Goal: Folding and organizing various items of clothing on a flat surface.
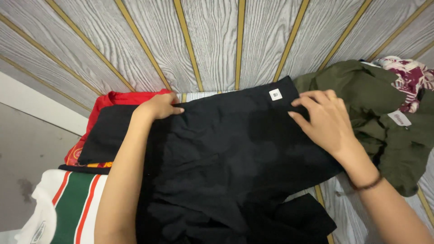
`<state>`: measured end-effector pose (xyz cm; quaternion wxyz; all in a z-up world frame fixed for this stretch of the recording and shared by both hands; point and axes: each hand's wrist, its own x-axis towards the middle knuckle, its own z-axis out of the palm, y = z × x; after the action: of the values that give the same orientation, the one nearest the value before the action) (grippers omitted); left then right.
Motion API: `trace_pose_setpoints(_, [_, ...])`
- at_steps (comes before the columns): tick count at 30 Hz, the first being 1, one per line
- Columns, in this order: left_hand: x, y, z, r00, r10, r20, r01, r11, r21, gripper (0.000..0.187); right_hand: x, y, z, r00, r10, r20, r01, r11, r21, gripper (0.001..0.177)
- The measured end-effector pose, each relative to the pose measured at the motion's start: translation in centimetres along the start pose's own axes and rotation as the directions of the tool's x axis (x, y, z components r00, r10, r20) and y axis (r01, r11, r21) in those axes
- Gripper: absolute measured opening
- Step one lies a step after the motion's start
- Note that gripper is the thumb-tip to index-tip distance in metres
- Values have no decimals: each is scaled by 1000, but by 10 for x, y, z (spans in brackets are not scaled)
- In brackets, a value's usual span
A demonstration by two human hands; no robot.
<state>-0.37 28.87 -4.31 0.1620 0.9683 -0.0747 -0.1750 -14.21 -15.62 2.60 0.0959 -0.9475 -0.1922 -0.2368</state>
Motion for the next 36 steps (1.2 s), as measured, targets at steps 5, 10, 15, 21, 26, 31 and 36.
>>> trace_pose_setpoints(5, [-4, -3, 6, 999, 34, -43, -35, 999, -14, 58, 26, 7, 43, 995, 84, 55, -83, 996, -29, 30])
trace_pose_setpoints(10, [-10, -5, 8, 987, 58, -149, -65, 997, -43, 50, 46, 35, 85, 957, 229, 178, -234, 972, 9, 44])
trace_pose_setpoints(15, [-3, -13, 13, 956, 153, -252, -182, 979, -95, 36, 58, 51, 106, 859, 374, 350, -440, 889, 130, 60])
trace_pose_setpoints(21, [-3, -10, 9, 886, 240, -398, -269, 963, -17, 31, 56, 66, 124, 881, 360, 308, -452, 832, 322, 52])
trace_pose_setpoints(26, [0, -18, 1, 962, 154, -224, -169, 984, -49, 48, 54, 66, 122, 978, 190, 88, -206, 947, 246, 20])
trace_pose_setpoints(31, [-20, -36, -9, 994, 100, -50, -103, 993, -61, 82, 49, 55, 112, 962, 224, 154, -259, 927, 270, 22])
trace_pose_setpoints(36, [-48, -38, -20, 997, -7, 82, 31, 955, -296, 72, 48, 53, 117, 932, 223, 285, -294, 926, 237, 32])
